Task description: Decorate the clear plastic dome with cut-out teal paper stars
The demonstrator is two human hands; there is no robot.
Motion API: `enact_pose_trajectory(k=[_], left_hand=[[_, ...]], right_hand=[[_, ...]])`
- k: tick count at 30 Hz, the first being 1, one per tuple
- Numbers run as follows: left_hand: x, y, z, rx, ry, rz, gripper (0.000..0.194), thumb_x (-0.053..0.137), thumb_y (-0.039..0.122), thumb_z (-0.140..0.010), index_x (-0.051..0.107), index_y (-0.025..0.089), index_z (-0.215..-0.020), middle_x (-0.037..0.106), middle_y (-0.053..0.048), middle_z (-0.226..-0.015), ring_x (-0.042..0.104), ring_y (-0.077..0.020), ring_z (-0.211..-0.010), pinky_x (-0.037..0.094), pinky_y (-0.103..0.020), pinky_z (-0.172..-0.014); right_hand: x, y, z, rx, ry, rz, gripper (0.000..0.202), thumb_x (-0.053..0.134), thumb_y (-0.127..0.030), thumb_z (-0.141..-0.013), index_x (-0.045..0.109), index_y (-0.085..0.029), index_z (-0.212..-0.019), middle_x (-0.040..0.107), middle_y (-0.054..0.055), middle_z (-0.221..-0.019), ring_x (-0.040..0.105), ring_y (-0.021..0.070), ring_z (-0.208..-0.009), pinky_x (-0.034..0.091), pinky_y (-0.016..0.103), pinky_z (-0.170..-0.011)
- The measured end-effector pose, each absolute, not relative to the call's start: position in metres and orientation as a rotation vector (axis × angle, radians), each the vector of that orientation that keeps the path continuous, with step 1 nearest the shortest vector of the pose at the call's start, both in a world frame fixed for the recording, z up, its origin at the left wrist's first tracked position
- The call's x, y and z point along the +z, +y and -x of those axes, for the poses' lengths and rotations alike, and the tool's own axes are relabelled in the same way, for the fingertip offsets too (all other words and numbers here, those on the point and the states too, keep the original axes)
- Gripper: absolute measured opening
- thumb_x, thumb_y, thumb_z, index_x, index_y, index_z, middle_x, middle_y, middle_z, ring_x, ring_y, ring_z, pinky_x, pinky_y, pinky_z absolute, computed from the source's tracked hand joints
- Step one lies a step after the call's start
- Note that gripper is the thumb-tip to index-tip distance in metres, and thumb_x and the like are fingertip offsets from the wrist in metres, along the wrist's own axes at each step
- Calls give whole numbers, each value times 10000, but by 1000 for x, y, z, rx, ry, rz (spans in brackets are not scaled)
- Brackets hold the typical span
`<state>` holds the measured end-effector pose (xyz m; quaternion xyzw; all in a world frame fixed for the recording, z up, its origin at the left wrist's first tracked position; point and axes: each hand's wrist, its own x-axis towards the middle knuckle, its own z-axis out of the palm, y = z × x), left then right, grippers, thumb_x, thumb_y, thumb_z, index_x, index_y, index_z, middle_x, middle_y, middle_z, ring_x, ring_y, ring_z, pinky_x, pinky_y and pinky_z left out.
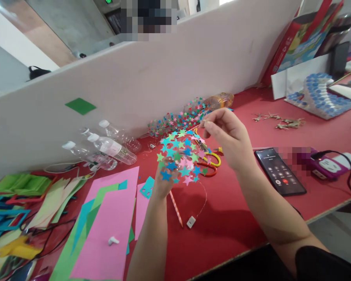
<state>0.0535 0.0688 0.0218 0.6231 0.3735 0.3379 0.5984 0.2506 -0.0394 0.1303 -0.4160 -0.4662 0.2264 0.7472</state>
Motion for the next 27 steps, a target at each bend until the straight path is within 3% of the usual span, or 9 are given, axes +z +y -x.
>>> enact_pose_trajectory(k=[5,8,12,16,21,25,27], left_hand=[[26,74,-41,801,869,-1504,310,848,292,-621,666,236,-865,683,-44,-846,668,-255,-975,566,-352,-828],[30,73,-35,694,840,-1530,277,827,330,-644,665,239,-849,673,-48,-826,662,-244,-920,569,-345,-784],[42,65,-34,545,799,-1499,321,829,344,-612,659,209,-849,652,-31,-813,629,-169,-696,552,-289,-626],[57,58,-37,472,688,-1381,370,839,367,-582,646,188,-842,632,-8,-725,615,-145,-613,539,-268,-584],[71,59,-39,617,775,-1424,289,814,328,-592,638,170,-759,659,-17,-655,613,-151,-577,524,-286,-597],[77,62,-43,675,968,-1550,265,799,334,-564,634,161,-677,640,-9,-613,596,-138,-576,505,-262,-596],[77,63,-46,707,990,-1578,277,802,340,-557,635,165,-690,616,12,-591,573,-124,-562,491,-244,-570]], right_hand=[[134,-41,-260,724,-830,763,244,580,-433,-927,432,-254,-852,700,-5,-855,657,111,-630,528,246,-551],[135,-42,-267,742,-756,729,279,605,-469,-905,439,-251,-851,723,5,-881,707,136,-720,579,261,-618],[134,-40,-273,724,-763,698,253,586,-459,-904,455,-251,-846,712,16,-950,710,160,-879,598,320,-785],[130,-38,-270,472,-957,845,65,530,-312,-916,491,-261,-917,625,5,-865,651,166,-874,547,383,-889],[124,-38,-259,-128,-1457,1320,319,513,-72,-842,629,-248,-1082,540,52,-894,537,225,-897,469,441,-881],[119,-32,-255,-333,-1578,1529,352,463,-52,-876,677,-190,-1120,507,63,-812,459,226,-819,426,407,-807],[117,-29,-256,-318,-1597,1552,244,479,-114,-913,711,-182,-953,477,49,-747,423,209,-763,408,383,-766]])
